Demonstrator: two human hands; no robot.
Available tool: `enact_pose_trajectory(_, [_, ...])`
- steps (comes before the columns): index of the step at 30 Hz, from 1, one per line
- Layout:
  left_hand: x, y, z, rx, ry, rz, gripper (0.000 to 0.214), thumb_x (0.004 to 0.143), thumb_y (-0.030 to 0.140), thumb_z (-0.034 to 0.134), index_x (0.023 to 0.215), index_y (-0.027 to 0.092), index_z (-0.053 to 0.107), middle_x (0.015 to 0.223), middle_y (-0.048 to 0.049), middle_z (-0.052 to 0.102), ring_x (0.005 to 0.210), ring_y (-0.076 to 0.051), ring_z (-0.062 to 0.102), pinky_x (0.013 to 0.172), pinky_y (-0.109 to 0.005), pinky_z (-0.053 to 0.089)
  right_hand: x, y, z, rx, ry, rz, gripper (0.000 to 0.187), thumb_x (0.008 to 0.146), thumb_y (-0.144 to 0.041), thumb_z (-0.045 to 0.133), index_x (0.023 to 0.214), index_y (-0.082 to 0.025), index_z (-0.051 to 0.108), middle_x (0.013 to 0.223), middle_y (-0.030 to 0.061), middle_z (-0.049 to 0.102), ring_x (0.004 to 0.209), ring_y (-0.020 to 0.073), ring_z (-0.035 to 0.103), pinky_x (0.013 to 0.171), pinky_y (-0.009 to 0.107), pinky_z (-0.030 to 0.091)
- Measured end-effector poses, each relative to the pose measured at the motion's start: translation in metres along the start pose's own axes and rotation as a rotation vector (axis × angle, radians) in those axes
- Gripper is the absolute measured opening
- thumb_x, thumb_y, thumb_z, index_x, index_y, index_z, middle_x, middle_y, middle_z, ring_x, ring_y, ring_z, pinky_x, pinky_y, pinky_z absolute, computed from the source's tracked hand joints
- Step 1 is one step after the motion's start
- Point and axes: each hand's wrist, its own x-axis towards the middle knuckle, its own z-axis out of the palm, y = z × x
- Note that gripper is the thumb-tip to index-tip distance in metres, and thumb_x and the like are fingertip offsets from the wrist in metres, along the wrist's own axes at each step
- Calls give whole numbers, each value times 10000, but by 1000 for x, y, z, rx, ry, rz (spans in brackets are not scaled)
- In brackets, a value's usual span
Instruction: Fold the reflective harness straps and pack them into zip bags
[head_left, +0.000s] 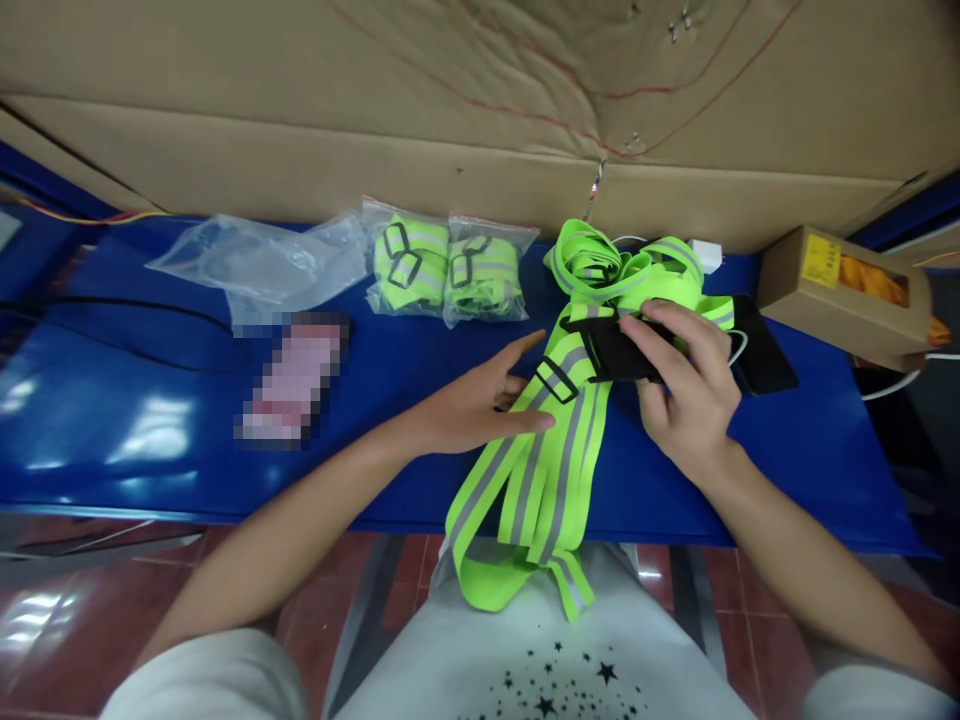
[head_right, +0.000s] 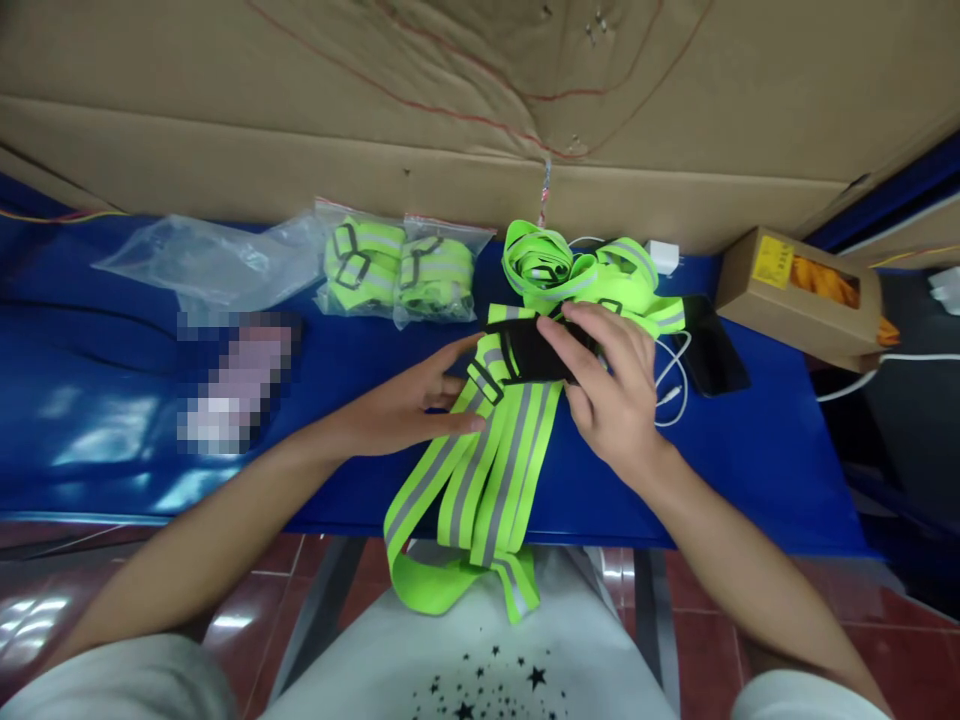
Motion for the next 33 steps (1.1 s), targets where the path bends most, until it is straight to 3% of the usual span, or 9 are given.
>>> enact_pose_trajectory(6, [8, -3, 6, -42, 140, 218, 621, 841, 394, 807, 1369, 225, 529, 1214, -85, 703, 1078, -225, 697, 870, -308, 556, 0, -3, -1, -7, -27, -37, 516, 1024, -222, 445, 1527, -329, 483, 1406, 98, 605, 1298, 321, 602, 1084, 541, 502])
enact_pose_trajectory(10, [8, -10, 13, 95, 40, 118, 353, 894, 488, 728, 996, 162, 639, 842, -10, 677, 789, -168, 668, 696, -265, 525, -1, -7, 1, 0, -67, -14, 564, 1016, -145, 400, 1544, -334, 450, 1439, 95, 575, 1325, 302, 584, 1096, 523, 509])
enact_pose_trajectory(12, [5, -11, 10, 215, 21, 97, 380, 901, 513, 709, 1055, 170, 654, 893, -21, 690, 813, -181, 668, 698, -279, 540, -2, -7, 1, -15, -67, -10, 574, 1010, -124, 403, 1541, -335, 456, 1440, 98, 563, 1325, 301, 576, 1100, 516, 509])
enact_pose_trajectory(14, [4, -10, 5, 317, 119, 170, 567, 880, 499, 741, 1346, 224, 572, 1170, -79, 693, 994, -230, 683, 789, -326, 576, -2, -6, 0, -22, -68, -27, 586, 1003, -111, 411, 1545, -329, 454, 1429, 103, 561, 1321, 304, 571, 1100, 512, 510])
enact_pose_trajectory(16, [3, -9, 2, 396, 266, 320, 890, 831, 484, 801, 1568, 303, 337, 1485, -142, 523, 1223, -290, 621, 913, -394, 584, -2, -6, 1, -26, -81, -44, 609, 995, -103, 412, 1571, -302, 421, 1417, 118, 564, 1321, 311, 566, 1096, 514, 510])
enact_pose_trajectory(18, [3, -8, 4, 472, 375, 496, 999, 808, 489, 825, 1608, 330, 247, 1603, -163, 367, 1385, -338, 505, 1020, -464, 554, -2, -7, 2, -32, -103, -58, 629, 994, -99, 400, 1601, -264, 375, 1411, 142, 567, 1326, 321, 561, 1093, 519, 507])
enact_pose_trajectory(22, [1, -5, 18, 701, 482, 735, 634, 874, 471, 765, 1422, 304, 494, 1572, -153, 379, 1474, -354, 399, 1143, -558, 459, -1, -17, 7, -28, -147, -104, 636, 1012, -105, 400, 1631, -221, 310, 1375, 166, 598, 1326, 318, 570, 1095, 495, 507])
enact_pose_trajectory(25, [0, -5, 26, 826, 504, 738, 448, 912, 385, 732, 1308, 280, 551, 1542, -156, 414, 1461, -330, 421, 1132, -544, 468, -1, -25, 11, -23, -159, -136, 649, 1031, -143, 464, 1647, -200, 271, 1354, 163, 627, 1314, 304, 587, 1102, 459, 508])
enact_pose_trajectory(33, [7, -13, 24, 850, 507, 672, 345, 904, 310, 664, 1221, 230, 554, 1399, -144, 536, 1329, -282, 545, 1078, -455, 519, -11, -29, 23, -20, -260, -82, 700, 1042, -111, 457, 1676, -225, 180, 1435, 154, 602, 1370, 299, 556, 1139, 457, 482])
